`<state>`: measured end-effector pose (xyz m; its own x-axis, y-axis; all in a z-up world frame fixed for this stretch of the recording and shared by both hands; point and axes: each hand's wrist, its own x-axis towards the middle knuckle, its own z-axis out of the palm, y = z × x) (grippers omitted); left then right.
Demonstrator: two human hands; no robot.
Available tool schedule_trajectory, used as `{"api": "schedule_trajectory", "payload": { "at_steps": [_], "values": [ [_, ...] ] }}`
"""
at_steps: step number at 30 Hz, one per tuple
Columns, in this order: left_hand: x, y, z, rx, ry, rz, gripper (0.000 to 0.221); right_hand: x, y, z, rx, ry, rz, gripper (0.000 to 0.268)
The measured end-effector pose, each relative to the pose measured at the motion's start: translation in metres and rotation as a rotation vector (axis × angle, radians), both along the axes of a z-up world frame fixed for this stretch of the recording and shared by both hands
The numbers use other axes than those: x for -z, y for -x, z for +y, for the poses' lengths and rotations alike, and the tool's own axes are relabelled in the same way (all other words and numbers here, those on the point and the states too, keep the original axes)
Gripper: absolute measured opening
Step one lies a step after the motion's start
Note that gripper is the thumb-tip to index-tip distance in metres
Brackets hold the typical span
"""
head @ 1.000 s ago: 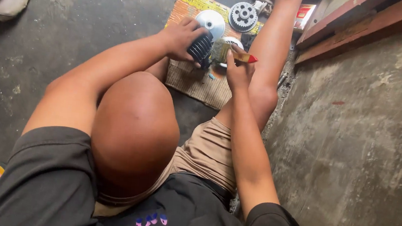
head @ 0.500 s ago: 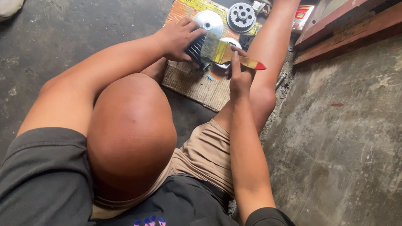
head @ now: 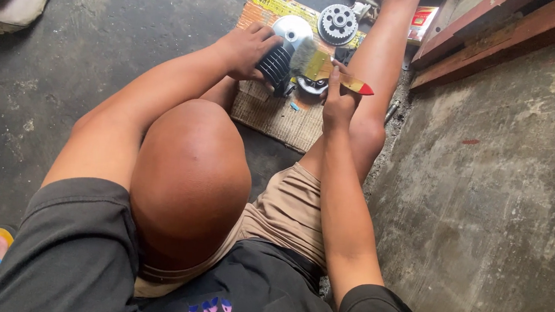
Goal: Cleaning a motorcycle engine component with a paintbrush and cleaning solution while sitting on the floor.
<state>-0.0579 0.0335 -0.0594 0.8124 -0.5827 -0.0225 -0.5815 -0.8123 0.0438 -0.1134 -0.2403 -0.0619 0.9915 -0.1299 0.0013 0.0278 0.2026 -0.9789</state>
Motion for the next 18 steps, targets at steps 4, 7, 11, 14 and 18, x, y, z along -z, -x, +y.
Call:
{"api": "schedule_trajectory", "payload": {
  "at_steps": [4, 7, 11, 14, 18],
  "values": [
    [0.001, 0.0, 0.0, 0.005, -0.016, 0.013, 0.102, -0.004, 0.004, 0.005, -0.075, 0.035, 0.007, 0.028],
    [-0.001, 0.0, -0.001, -0.004, -0.001, 0.014, 0.098, -0.004, 0.003, 0.007, 0.045, 0.33, -0.155, 0.02],
    [-0.002, 0.0, -0.003, -0.005, -0.002, 0.015, 0.104, -0.007, 0.004, 0.005, 0.073, 0.263, -0.157, 0.021],
    [-0.002, 0.0, 0.0, -0.001, -0.004, 0.013, 0.104, -0.01, 0.005, 0.006, -0.049, 0.06, -0.066, 0.027],
    [-0.009, 0.0, -0.002, -0.029, -0.023, 0.034, 0.104, -0.012, 0.005, 0.008, -0.011, 0.267, -0.137, 0.022]
  ]
}}
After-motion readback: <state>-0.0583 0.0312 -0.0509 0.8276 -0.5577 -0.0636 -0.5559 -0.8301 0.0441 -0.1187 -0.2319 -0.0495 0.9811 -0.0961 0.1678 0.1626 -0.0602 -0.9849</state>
